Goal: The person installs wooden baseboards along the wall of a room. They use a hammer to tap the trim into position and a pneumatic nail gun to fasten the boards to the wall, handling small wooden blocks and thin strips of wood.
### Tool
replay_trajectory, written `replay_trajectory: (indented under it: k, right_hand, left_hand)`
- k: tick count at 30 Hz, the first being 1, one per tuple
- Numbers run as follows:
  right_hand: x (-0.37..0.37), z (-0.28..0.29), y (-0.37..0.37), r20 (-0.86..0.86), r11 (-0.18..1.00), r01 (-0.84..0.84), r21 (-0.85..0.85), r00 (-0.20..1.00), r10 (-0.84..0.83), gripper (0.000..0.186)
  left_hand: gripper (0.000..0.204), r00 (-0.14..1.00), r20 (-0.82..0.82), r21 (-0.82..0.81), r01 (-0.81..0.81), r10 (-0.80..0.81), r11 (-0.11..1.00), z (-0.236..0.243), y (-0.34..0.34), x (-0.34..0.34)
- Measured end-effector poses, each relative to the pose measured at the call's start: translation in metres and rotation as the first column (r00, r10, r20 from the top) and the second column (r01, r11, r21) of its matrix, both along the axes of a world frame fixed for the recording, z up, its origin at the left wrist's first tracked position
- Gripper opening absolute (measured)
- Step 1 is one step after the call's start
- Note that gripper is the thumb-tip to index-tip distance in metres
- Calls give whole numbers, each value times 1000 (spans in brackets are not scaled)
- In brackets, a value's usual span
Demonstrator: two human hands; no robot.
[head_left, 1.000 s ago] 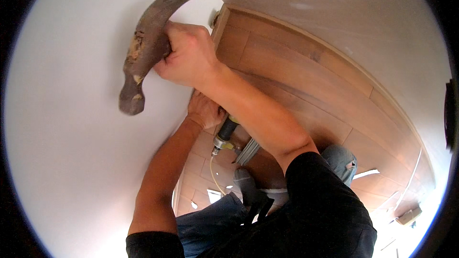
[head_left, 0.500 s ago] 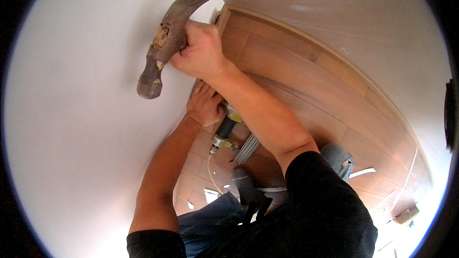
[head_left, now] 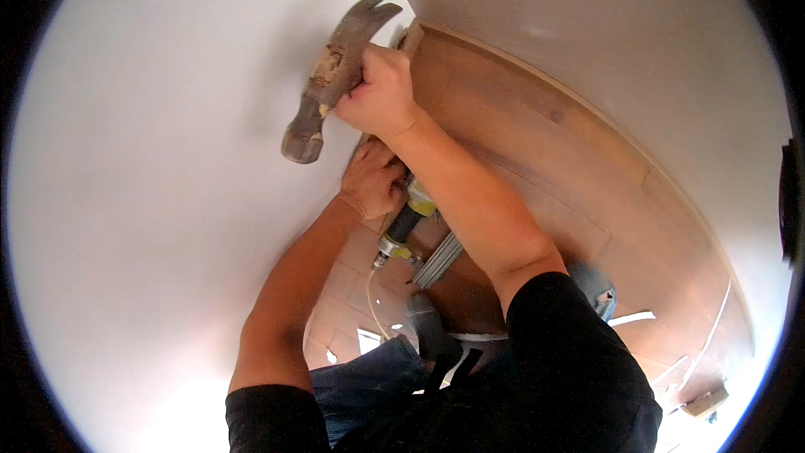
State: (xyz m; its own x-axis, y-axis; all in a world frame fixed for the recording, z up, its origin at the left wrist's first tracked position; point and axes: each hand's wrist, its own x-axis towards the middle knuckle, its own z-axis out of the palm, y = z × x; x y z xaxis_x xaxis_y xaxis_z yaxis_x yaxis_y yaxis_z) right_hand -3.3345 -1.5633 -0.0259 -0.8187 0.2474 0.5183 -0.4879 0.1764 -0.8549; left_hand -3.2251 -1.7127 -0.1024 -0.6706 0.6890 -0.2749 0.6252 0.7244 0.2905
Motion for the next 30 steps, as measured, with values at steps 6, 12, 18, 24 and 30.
replay_trajectory:
  k: [6, 12, 18, 24, 30]
  right_hand:
    - [-3, 4, -3, -90, 999, 25, -42, 996, -29, 27]
    - [3, 14, -12, -137, 997, -33, -72, 990, 22, 27]
    - [-7, 23, 1, -181, 1000, -2, -1, 983, 1, 26]
    - [-26, 4, 6, -154, 997, 75, -34, 985, -80, 26]
    - [-27, -3, 7, -144, 997, 74, 0, 987, -73, 33]
  left_hand:
    - [49, 622, 642, 229, -713, 448, 662, -45, 23, -63]
    - [64, 21, 934, -94, -948, -356, -304, -165, -29, -47]
    - [62, -32, 964, -119, -940, -263, -320, -142, -3, -46]
    - [56, -76, 975, -120, -971, -211, -205, -108, 23, -65]
    - [53, 984, 46, -143, -167, 175, 976, -43, 47, -76]
